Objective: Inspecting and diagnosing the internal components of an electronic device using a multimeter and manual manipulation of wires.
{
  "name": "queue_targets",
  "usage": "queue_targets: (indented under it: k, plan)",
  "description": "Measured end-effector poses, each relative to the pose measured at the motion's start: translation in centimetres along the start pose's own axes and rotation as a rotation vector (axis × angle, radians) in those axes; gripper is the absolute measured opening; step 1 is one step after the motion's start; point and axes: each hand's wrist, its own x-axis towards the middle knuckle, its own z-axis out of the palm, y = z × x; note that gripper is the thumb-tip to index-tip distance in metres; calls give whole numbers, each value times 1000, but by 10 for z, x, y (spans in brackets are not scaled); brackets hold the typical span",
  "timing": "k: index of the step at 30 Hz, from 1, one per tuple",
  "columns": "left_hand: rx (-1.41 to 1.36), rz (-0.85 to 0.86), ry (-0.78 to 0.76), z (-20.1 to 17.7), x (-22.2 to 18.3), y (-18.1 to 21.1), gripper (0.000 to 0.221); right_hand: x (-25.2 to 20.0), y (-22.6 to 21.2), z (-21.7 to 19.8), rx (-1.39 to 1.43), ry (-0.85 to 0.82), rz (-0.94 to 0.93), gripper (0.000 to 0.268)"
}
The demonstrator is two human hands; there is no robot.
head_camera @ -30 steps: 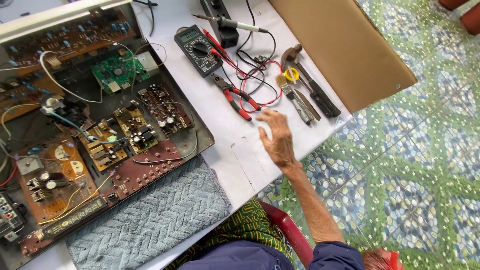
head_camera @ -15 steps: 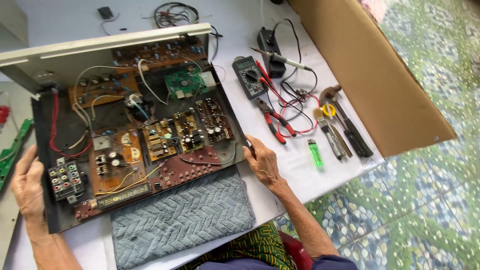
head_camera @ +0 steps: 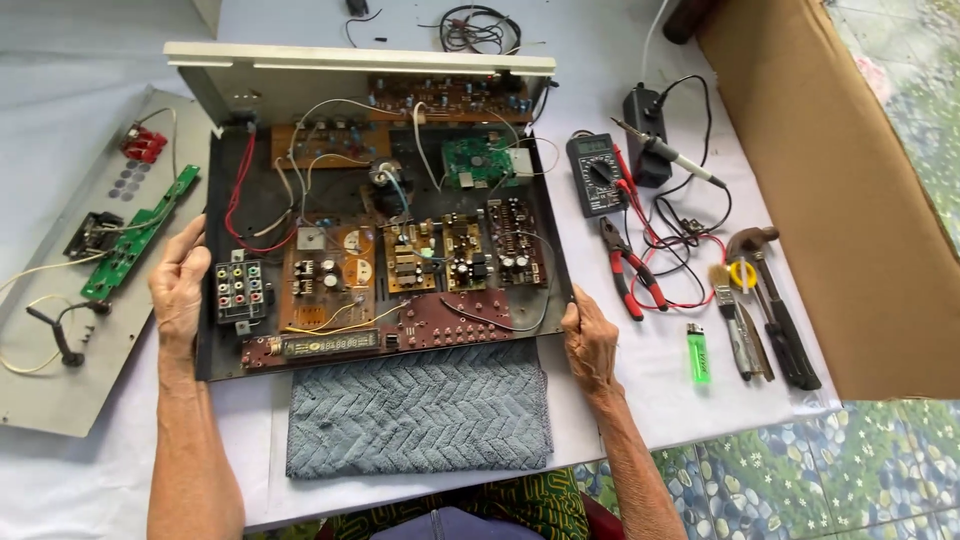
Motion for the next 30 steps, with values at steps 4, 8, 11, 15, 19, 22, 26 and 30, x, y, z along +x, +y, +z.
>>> queue_targets:
  k: [4,8,11,15,19,22,26,30]
  plan:
    - [-68,-66,-8,2,2,10,47,4,-5,-3,-55,34,-4,32]
    - [-56,-55,9,-1,4,0,47,-3,8,-2,-74,-11,52,29]
    - [-81,-7,66,-10,10,-28,39,-1,5,-4,60,-29,221,28]
    - [-121,6,88,-15,15,-43,38,-1,5,-5,47,-42,218,28]
    - [-116,-9,89,-16,16,-46,38,0,3,-7,18,-46,250,29]
    - [-109,-8,98,-9,15,-36,38,1,1,-9,13,-57,295,29]
    - [-139,-11,108,-3,14,-30,38,10,-14,-18,35,-76,334,28]
    - [-163,-11,133,7,11,-13,36,12,-11,-20,51,-88,368,28]
